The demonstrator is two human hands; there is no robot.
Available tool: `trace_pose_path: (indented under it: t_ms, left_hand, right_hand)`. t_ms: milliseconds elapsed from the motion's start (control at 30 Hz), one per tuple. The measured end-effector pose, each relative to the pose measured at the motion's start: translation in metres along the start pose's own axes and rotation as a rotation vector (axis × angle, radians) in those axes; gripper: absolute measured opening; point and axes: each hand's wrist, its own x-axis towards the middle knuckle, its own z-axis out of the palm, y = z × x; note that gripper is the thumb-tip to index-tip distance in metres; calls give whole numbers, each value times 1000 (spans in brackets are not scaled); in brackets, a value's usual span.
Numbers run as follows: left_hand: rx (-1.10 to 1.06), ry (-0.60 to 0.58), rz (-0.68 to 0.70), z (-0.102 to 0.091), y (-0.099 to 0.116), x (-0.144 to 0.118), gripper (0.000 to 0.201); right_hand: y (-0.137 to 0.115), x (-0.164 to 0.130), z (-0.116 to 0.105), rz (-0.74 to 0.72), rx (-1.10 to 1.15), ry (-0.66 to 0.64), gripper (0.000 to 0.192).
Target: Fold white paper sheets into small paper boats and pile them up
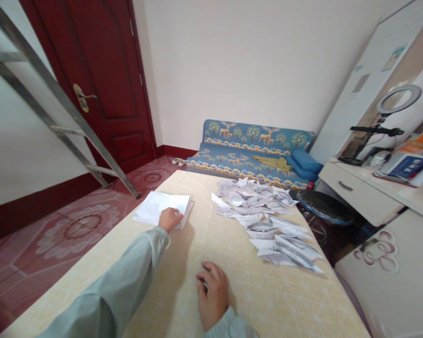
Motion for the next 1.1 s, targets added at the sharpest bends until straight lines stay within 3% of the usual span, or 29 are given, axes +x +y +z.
trace_pose_path:
  t_ms: [300, 500, 1100]
  left_hand:
    - [-26, 99, 58, 7, -13, 1, 41]
    - [-93, 89, 86, 6, -20, 2, 21]
    - [-139, 95, 53, 4, -27, 5, 20]
  right_hand:
    - [3, 0, 2, -17, 15, 10, 17]
    - [2, 1, 1, -5, 22, 26, 18]
    - [2, 1, 2, -1, 38, 8, 19]
